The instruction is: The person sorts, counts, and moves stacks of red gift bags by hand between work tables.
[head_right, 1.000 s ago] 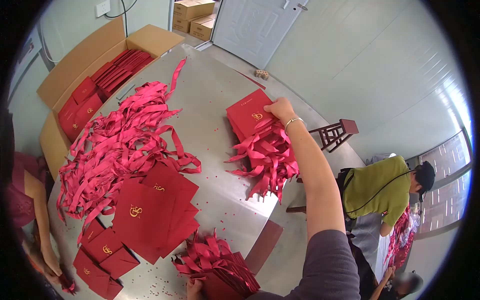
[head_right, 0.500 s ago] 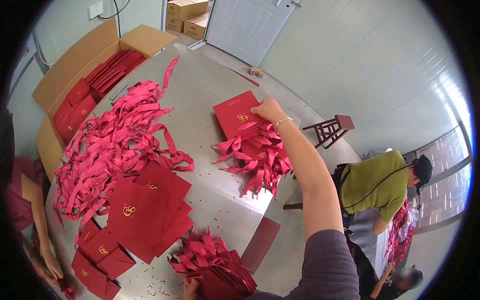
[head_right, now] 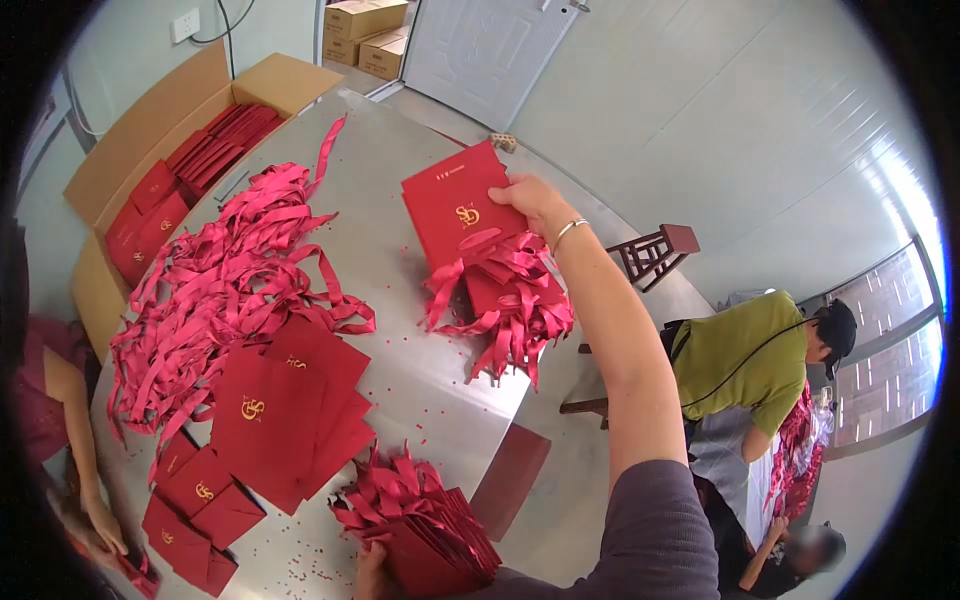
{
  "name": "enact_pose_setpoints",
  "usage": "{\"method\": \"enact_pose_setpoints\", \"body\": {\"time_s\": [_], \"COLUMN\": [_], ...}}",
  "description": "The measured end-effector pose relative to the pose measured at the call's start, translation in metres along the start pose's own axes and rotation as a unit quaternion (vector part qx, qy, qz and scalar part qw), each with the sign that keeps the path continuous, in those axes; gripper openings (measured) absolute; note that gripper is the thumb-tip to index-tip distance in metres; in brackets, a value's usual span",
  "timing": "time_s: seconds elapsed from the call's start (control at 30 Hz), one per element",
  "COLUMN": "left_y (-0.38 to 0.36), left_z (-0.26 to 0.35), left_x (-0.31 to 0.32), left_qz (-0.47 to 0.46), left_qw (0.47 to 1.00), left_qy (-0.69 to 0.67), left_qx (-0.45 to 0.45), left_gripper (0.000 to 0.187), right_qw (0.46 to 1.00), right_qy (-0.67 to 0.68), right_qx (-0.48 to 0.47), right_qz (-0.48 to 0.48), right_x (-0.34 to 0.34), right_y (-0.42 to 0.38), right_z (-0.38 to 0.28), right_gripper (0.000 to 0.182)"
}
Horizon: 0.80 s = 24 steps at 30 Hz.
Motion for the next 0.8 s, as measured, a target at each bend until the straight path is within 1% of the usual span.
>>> {"method": "enact_pose_setpoints", "body": {"time_s": [0.03,0.07,0.1,0.17,0.2,0.27,0.3,0.33,0.37,0.43,0.47,0.5,0.57,0.6,0.63,0.67,0.7,0.77,0.8], "left_y": [-0.003,-0.008,-0.007,0.006,0.007,0.004,-0.002,-0.008,-0.014,-0.027,-0.032,-0.040,-0.057,-0.052,-0.051,-0.062,-0.069,-0.077,-0.083], "left_z": [0.010,0.024,0.016,-0.005,-0.008,0.002,0.006,0.014,0.019,0.018,0.018,0.019,0.017,0.010,-0.007,-0.009,-0.015,-0.054,-0.078], "left_x": [0.007,0.017,0.012,0.001,0.000,0.017,0.024,0.035,0.042,0.054,0.061,0.069,0.092,0.100,0.104,0.115,0.126,0.121,0.108], "left_qz": [0.013,0.030,0.029,-0.003,0.008,-0.006,-0.015,-0.054,-0.054,-0.077,-0.106,-0.119,-0.137,-0.160,-0.182,-0.165,-0.158,-0.285,-0.352], "left_qw": [1.000,0.998,0.998,0.996,0.996,0.997,0.997,0.996,0.995,0.996,0.994,0.992,0.989,0.986,0.981,0.970,0.943,0.925,0.901], "left_qy": [0.016,0.037,0.041,-0.074,-0.066,-0.048,-0.033,-0.007,-0.005,-0.016,-0.016,0.012,0.048,0.054,0.061,0.176,0.292,0.250,0.254], "left_qx": [0.012,0.043,0.050,0.048,0.055,0.062,0.061,0.074,0.086,0.039,0.029,0.025,-0.004,0.006,-0.003,-0.002,0.002,0.021,-0.017], "left_gripper": [0.062,0.047,0.047,0.037,0.036,0.035,0.034,0.032,0.032,0.033,0.034,0.035,0.036,0.036,0.037,0.036,0.035,0.030,0.027], "right_qw": [0.998,0.992,0.991,0.981,0.980,0.967,0.968,0.933,0.859,0.792,0.762,0.727,0.644,0.592,0.558,0.527,0.497,0.400,0.416], "right_qy": [0.039,0.078,0.081,0.086,0.090,0.102,-0.080,-0.258,-0.377,-0.486,-0.498,-0.509,-0.567,-0.605,-0.637,-0.654,-0.671,-0.723,-0.721], "right_qx": [-0.015,-0.031,-0.037,-0.108,-0.114,-0.213,-0.234,-0.250,-0.347,-0.368,-0.404,-0.436,-0.422,-0.409,-0.372,-0.360,-0.350,-0.333,-0.321], "right_qz": [-0.049,-0.098,-0.100,-0.136,-0.137,-0.091,-0.043,0.010,0.014,-0.035,-0.091,-0.148,-0.291,-0.341,-0.381,-0.405,-0.425,-0.454,-0.451], "right_x": [0.004,0.007,0.005,0.004,0.002,0.000,-0.002,-0.008,-0.013,0.000,0.009,0.020,0.052,0.067,0.086,0.103,0.118,0.139,0.136], "right_y": [-0.013,-0.027,-0.039,-0.072,-0.091,-0.143,-0.175,-0.203,-0.227,-0.304,-0.341,-0.376,-0.449,-0.475,-0.504,-0.527,-0.545,-0.581,-0.591], "right_z": [-0.009,-0.019,-0.028,-0.050,-0.057,-0.081,-0.091,-0.097,-0.097,-0.103,-0.099,-0.092,-0.068,-0.042,-0.017,0.022,0.060,0.109,0.135], "right_gripper": [0.032,0.033,0.033,0.031,0.031,0.030,0.029,0.028,0.024,0.022,0.021,0.021,0.017,0.016,0.012,0.008,0.006,0.011,0.011]}}
Point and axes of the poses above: each hand's wrist, its own y-axis towards the middle knuckle, its own x-axis out of the palm, z = x × y, the point moved 5 cm from there along y, towards the middle knuckle, and after that the axes turned 1 degree about y, right-handed, at the moved point
